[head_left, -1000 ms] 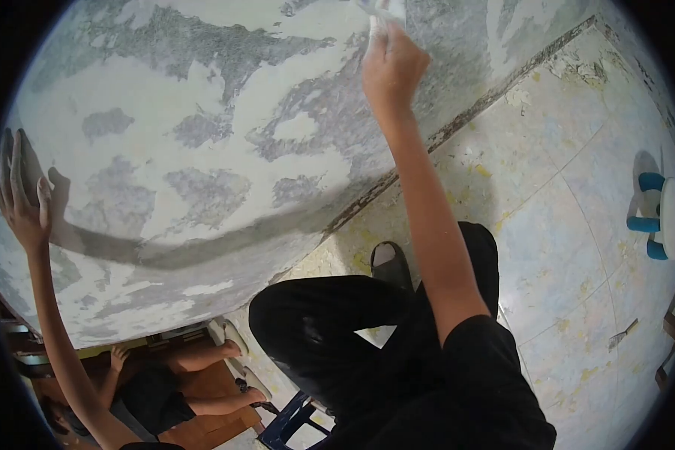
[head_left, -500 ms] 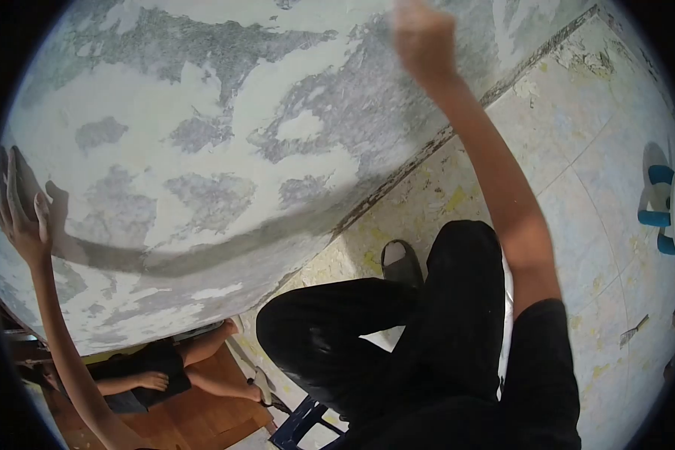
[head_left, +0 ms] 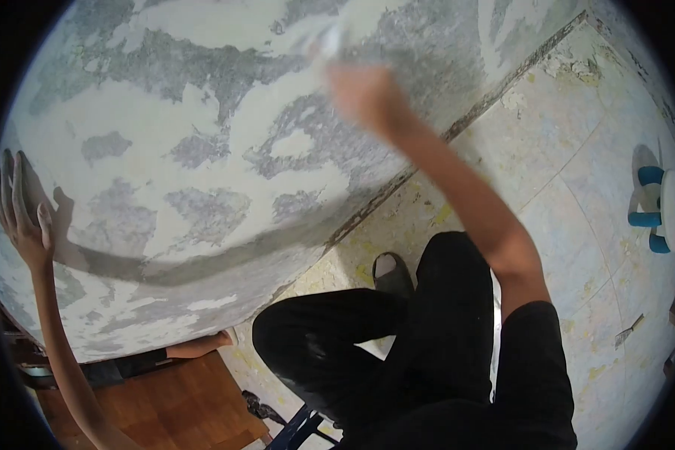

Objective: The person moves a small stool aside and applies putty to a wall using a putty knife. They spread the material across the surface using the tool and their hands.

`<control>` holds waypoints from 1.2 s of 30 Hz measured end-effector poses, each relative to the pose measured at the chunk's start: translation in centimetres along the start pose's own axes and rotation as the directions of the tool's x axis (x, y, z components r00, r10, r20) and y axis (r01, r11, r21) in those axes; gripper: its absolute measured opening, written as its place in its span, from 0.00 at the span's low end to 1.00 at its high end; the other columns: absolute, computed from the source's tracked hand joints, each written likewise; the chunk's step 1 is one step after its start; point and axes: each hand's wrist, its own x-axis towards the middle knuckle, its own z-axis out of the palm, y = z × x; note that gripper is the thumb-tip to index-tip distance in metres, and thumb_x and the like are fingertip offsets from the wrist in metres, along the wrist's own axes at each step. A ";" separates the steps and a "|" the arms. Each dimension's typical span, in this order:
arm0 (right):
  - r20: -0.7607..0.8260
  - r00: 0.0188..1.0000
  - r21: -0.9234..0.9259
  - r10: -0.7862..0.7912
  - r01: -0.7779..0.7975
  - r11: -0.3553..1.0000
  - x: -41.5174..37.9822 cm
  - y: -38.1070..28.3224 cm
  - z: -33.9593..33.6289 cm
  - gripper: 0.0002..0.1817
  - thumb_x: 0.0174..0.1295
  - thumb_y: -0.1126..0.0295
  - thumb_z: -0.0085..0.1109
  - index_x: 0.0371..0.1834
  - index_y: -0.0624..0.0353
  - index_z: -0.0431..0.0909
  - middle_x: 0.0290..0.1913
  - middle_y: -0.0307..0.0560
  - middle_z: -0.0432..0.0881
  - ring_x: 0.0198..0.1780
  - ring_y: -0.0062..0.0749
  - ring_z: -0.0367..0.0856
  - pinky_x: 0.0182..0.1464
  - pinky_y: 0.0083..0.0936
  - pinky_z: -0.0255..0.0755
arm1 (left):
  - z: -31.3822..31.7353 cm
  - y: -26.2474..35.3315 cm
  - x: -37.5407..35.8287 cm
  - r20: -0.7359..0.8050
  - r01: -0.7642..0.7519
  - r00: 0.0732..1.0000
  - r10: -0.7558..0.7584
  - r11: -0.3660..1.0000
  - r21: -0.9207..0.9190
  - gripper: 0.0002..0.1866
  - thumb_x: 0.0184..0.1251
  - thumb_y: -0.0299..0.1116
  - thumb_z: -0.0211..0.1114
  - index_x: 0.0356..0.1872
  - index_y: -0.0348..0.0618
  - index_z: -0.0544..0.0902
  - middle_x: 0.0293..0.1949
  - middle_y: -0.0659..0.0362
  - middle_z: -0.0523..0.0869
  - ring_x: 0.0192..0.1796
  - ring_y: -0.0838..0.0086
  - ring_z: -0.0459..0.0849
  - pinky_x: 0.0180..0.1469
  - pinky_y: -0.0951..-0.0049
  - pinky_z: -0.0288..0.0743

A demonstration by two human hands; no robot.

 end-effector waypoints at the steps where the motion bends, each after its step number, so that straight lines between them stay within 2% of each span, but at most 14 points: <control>1: -0.031 0.999 0.026 0.041 -0.040 0.999 0.3 -0.7 0.5 0.06 0.65 0.76 0.57 0.38 0.60 0.84 0.19 0.49 0.77 0.15 0.33 0.73 0.19 0.31 0.68 | 0.0 -0.1 -0.2 0.004 -0.003 1.000 0.003 1.000 -0.006 0.29 0.76 0.49 0.50 0.72 0.48 0.70 0.74 0.54 0.69 0.77 0.58 0.63 0.77 0.53 0.53; 4: -0.244 0.943 -0.082 0.226 -0.252 0.964 1.9 -1.3 0.5 0.05 0.65 0.76 0.57 0.36 0.59 0.84 0.18 0.49 0.77 0.17 0.38 0.76 0.20 0.30 0.69 | 0.1 0.1 -0.5 -0.001 -0.004 1.000 0.004 1.000 0.008 0.29 0.76 0.50 0.49 0.73 0.48 0.70 0.74 0.54 0.69 0.77 0.57 0.63 0.77 0.52 0.51; 10: -0.177 0.961 -0.038 0.212 -0.222 0.974 3.3 -7.3 4.1 0.07 0.64 0.76 0.56 0.41 0.58 0.83 0.17 0.47 0.75 0.17 0.36 0.76 0.21 0.30 0.70 | -1.2 1.2 2.9 -0.055 -0.158 0.985 0.163 0.983 0.090 0.29 0.76 0.51 0.48 0.72 0.47 0.70 0.74 0.54 0.69 0.77 0.56 0.62 0.78 0.53 0.50; 11: -0.157 0.854 0.100 0.497 -0.487 0.868 3.3 -6.8 3.4 0.08 0.63 0.77 0.56 0.42 0.57 0.84 0.17 0.48 0.74 0.17 0.35 0.75 0.22 0.29 0.70 | -1.4 1.3 2.9 -0.053 -0.156 0.985 0.162 0.982 0.107 0.30 0.76 0.51 0.48 0.72 0.47 0.70 0.73 0.54 0.69 0.77 0.57 0.62 0.78 0.53 0.51; 15: -0.145 0.974 -0.043 0.174 -0.182 0.982 4.5 -7.2 4.7 0.08 0.65 0.75 0.57 0.44 0.60 0.84 0.16 0.45 0.75 0.16 0.29 0.75 0.18 0.26 0.68 | -1.2 1.5 3.3 -0.073 -0.157 0.983 0.166 0.981 0.115 0.30 0.76 0.52 0.48 0.72 0.47 0.70 0.73 0.54 0.70 0.77 0.57 0.62 0.77 0.53 0.51; 19: -0.101 0.973 -0.064 0.206 -0.213 0.975 5.4 -6.0 3.6 0.17 0.68 0.75 0.55 0.60 0.63 0.75 0.16 0.40 0.76 0.14 0.26 0.74 0.14 0.22 0.70 | -1.2 1.4 2.8 -0.069 -0.151 0.985 0.159 0.982 0.109 0.30 0.76 0.52 0.48 0.72 0.47 0.71 0.73 0.54 0.70 0.77 0.57 0.63 0.78 0.53 0.51; 22: 0.092 0.989 0.000 0.114 -0.114 0.993 5.2 -9.5 5.0 0.17 0.68 0.75 0.54 0.59 0.63 0.75 0.16 0.39 0.76 0.13 0.25 0.73 0.14 0.23 0.69 | -1.1 1.2 2.7 -0.070 -0.145 0.986 0.154 0.982 0.120 0.30 0.76 0.52 0.48 0.72 0.47 0.70 0.73 0.55 0.70 0.77 0.58 0.62 0.78 0.52 0.51; 23: -0.047 0.999 -0.041 0.025 -0.027 0.999 5.5 -8.4 4.5 0.06 0.66 0.74 0.56 0.32 0.61 0.80 0.17 0.47 0.76 0.16 0.31 0.76 0.18 0.28 0.70 | -1.1 1.1 2.3 -0.074 -0.143 0.986 0.153 0.982 0.121 0.30 0.76 0.52 0.48 0.72 0.48 0.70 0.73 0.55 0.69 0.77 0.58 0.62 0.78 0.52 0.50; 26: -0.116 0.867 -0.009 0.485 -0.489 0.872 5.9 -9.0 4.2 0.05 0.64 0.72 0.58 0.30 0.58 0.79 0.19 0.48 0.77 0.19 0.35 0.77 0.20 0.30 0.69 | -0.5 1.5 1.4 -0.097 -0.106 0.989 0.116 0.989 0.104 0.31 0.75 0.54 0.48 0.73 0.51 0.69 0.75 0.57 0.67 0.78 0.60 0.60 0.79 0.51 0.48; 27: -0.096 0.986 -0.126 0.138 -0.149 0.981 4.9 -9.6 6.2 0.08 0.65 0.70 0.57 0.27 0.58 0.76 0.17 0.48 0.75 0.19 0.37 0.77 0.22 0.31 0.67 | -0.8 2.0 2.0 -0.094 -0.094 0.990 0.103 0.991 0.100 0.31 0.75 0.55 0.48 0.73 0.53 0.69 0.75 0.58 0.66 0.79 0.61 0.58 0.79 0.52 0.47; 30: 0.132 0.946 -0.077 0.297 -0.289 0.954 4.1 -12.1 3.2 0.10 0.66 0.72 0.55 0.25 0.59 0.74 0.16 0.46 0.75 0.20 0.36 0.78 0.23 0.32 0.68 | -0.5 2.4 2.0 -0.108 -0.030 0.993 0.040 0.995 0.092 0.34 0.74 0.61 0.47 0.75 0.58 0.66 0.77 0.61 0.63 0.80 0.62 0.54 0.80 0.51 0.42; 31: 0.052 0.879 -0.093 0.475 -0.469 0.878 2.7 -10.2 1.1 0.09 0.69 0.72 0.53 0.33 0.62 0.81 0.24 0.48 0.84 0.23 0.32 0.80 0.26 0.31 0.72 | -0.2 2.3 2.1 -0.126 -0.002 0.992 0.015 0.995 0.098 0.34 0.73 0.62 0.47 0.75 0.59 0.65 0.77 0.62 0.62 0.81 0.62 0.53 0.80 0.50 0.41; 33: -0.150 0.885 -0.012 0.441 -0.448 0.894 0.9 -8.4 -4.2 0.09 0.70 0.72 0.53 0.44 0.60 0.82 0.22 0.48 0.80 0.19 0.28 0.73 0.23 0.28 0.67 | 0.4 3.6 3.8 -0.189 0.089 0.979 -0.073 0.993 0.078 0.36 0.73 0.64 0.46 0.77 0.60 0.62 0.79 0.64 0.59 0.81 0.61 0.50 0.80 0.48 0.39; 36: 0.024 0.790 -0.099 0.612 -0.607 0.788 -5.9 -8.9 -14.4 0.18 0.70 0.72 0.51 0.60 0.56 0.80 0.25 0.53 0.78 0.18 0.26 0.67 0.24 0.27 0.64 | 4.3 12.5 11.8 -0.198 0.223 0.949 -0.245 0.967 -0.125 0.41 0.70 0.64 0.52 0.79 0.58 0.56 0.79 0.62 0.57 0.81 0.60 0.50 0.80 0.46 0.36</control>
